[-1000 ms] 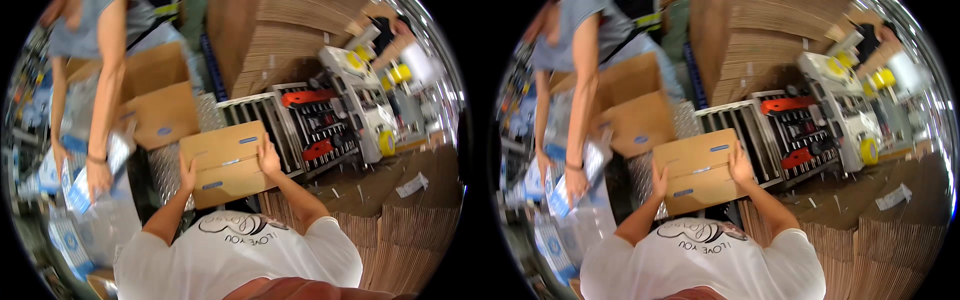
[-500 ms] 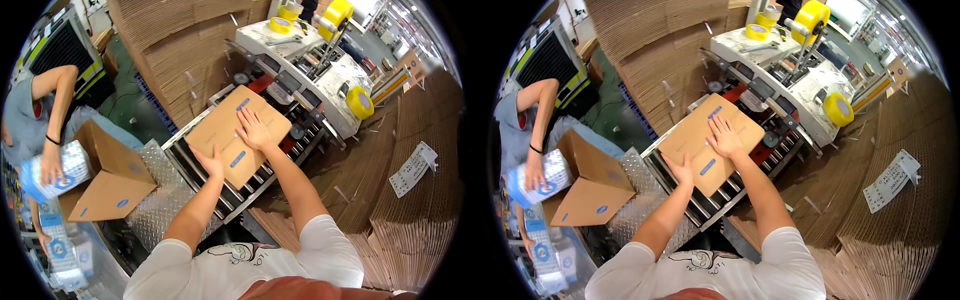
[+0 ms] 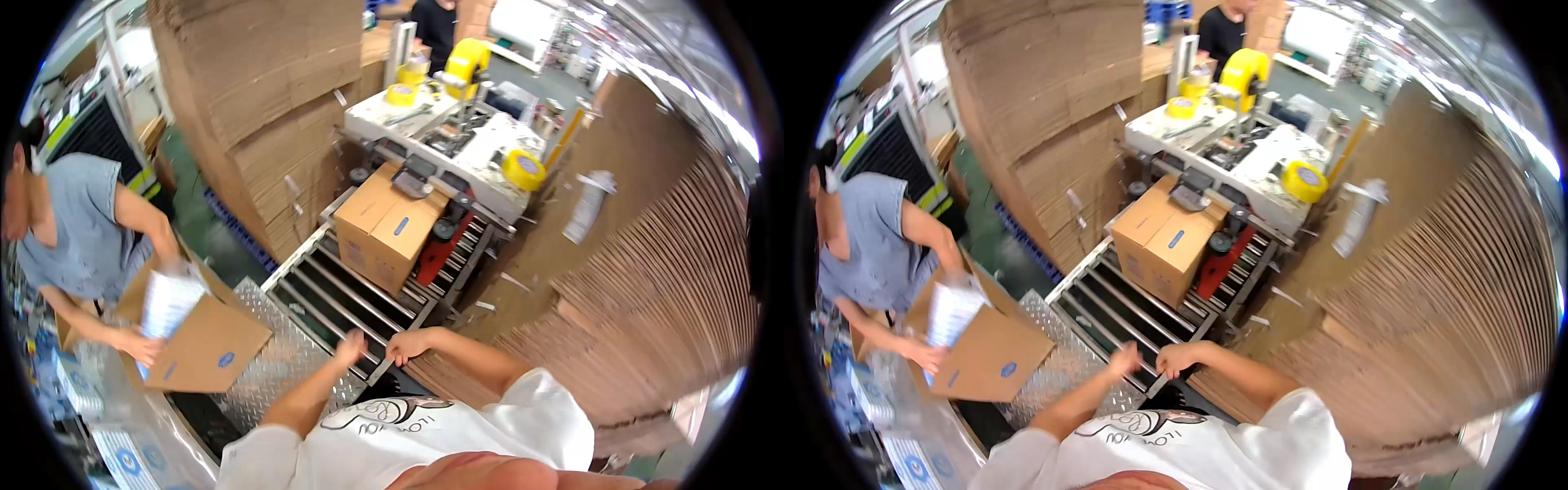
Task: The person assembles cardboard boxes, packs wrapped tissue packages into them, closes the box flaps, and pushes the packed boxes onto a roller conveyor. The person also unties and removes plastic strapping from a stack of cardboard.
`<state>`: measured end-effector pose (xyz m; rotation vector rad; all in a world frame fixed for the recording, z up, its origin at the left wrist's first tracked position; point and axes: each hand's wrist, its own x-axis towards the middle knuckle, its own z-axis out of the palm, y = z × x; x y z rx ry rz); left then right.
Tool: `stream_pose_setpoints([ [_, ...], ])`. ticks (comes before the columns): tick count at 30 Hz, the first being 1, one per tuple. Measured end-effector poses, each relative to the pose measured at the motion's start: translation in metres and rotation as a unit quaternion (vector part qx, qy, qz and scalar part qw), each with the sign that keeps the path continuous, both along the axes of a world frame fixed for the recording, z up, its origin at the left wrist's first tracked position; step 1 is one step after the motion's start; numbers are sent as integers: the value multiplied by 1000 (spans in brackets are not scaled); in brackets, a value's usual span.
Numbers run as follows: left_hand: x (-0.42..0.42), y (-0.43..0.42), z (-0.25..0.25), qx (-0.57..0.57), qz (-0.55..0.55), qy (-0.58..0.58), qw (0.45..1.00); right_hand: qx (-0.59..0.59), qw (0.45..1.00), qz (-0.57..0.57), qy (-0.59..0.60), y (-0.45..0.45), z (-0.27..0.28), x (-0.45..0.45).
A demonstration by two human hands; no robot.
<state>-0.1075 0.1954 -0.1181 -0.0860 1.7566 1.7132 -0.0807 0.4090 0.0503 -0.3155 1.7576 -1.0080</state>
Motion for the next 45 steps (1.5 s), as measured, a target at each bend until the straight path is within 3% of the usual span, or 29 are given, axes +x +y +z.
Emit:
stream_pose_setpoints([
  [1, 35, -39, -6, -103, -165, 44, 980, 20, 981, -11, 195, 10, 55, 9],
  [2, 67, -70, -13, -158, -268, 76, 947, 54, 924, -17, 378, 27, 129, 15],
  [3, 94, -102, -23, -189, -326, 87, 922, 132, 885, -111, 432, 27, 210, 30],
  [4, 112, -128, -30, -217, -352, 92, 906, 107, 840, -228, 481, 35, 276, 49],
  [5, 123, -152, -32, -243, -357, 94, 897, 159, 721, -265, 620, 45, 332, 72],
  [6, 130, -180, -43, -269, -350, 93, 892, 204, 594, -374, 682, 42, 379, 93],
  [7, 133, -204, -50, -294, -337, 94, 890, 271, 396, -315, 819, 60, 416, 109],
  [9, 140, -250, -67, -329, -302, 92, 890, 395, 160, -243, 872, 69, 496, 139],
  [10, 144, -274, -76, -343, -282, 92, 891, 484, 75, -202, 848, 82, 520, 145],
  [11, 149, -289, -80, -349, -265, 90, 894, 525, 96, -211, 819, 110, 536, 150],
  [12, 152, -301, -85, -352, -246, 91, 899, 625, 255, -321, 664, 120, 554, 154],
  [13, 157, -313, -90, -355, -229, 97, 901, 577, 286, -283, 710, 140, 556, 154],
  [14, 159, -317, -86, -349, -214, 103, 906, 576, 283, -283, 713, 135, 565, 155],
  [17, 162, -320, -85, -311, -179, 126, 925, 625, 412, -229, 622, 125, 588, 155],
  [18, 159, -316, -86, -364, -197, 136, 900, 624, 409, -227, 625, 124, 594, 152],
  [21, 158, -302, -89, -383, -202, 166, 886, 624, 398, -186, 646, 119, 601, 146],
  [25, 166, -292, -91, -340, -215, 156, 902, 673, 342, -133, 642, 112, 615, 138],
  [28, 172, -292, -84, -322, -228, 138, 908, 701, 241, -215, 636, 92, 637, 164],
  [30, 172, -295, -78, -316, -242, 118, 910, 586, 188, -262, 744, 53, 615, 197],
  [32, 174, -303, -73, -318, -257, 101, 907, 469, 171, -253, 829, -3, 570, 211],
  [34, 170, -309, -65, -322, -274, 94, 901, 575, 137, -190, 784, 14, 525, 187],
  [35, 166, -309, -59, -320, -278, 95, 901, 574, 141, -191, 783, 23, 520, 177],
  [37, 154, -300, -41, -304, -264, 114, 908, 557, 94, -146, 812, 42, 528, 156],
  [40, 134, -255, 39, -251, -124, 263, 923, 495, 135, -47, 857, -73, 538, 186],
  [41, 126, -238, 60, -231, -61, 342, 909, 452, 84, 19, 888, -121, 529, 204],
  [42, 122, -221, 108, -182, -50, 328, 926, 402, 81, 67, 910, -156, 517, 222],
  [43, 115, -200, 123, -58, 28, 424, 903, 353, 76, 117, 925, -191, 505, 239],
  [45, 117, -182, 225, -126, 50, 551, 824, 267, 184, 190, 927, -212, 509, 247],
])
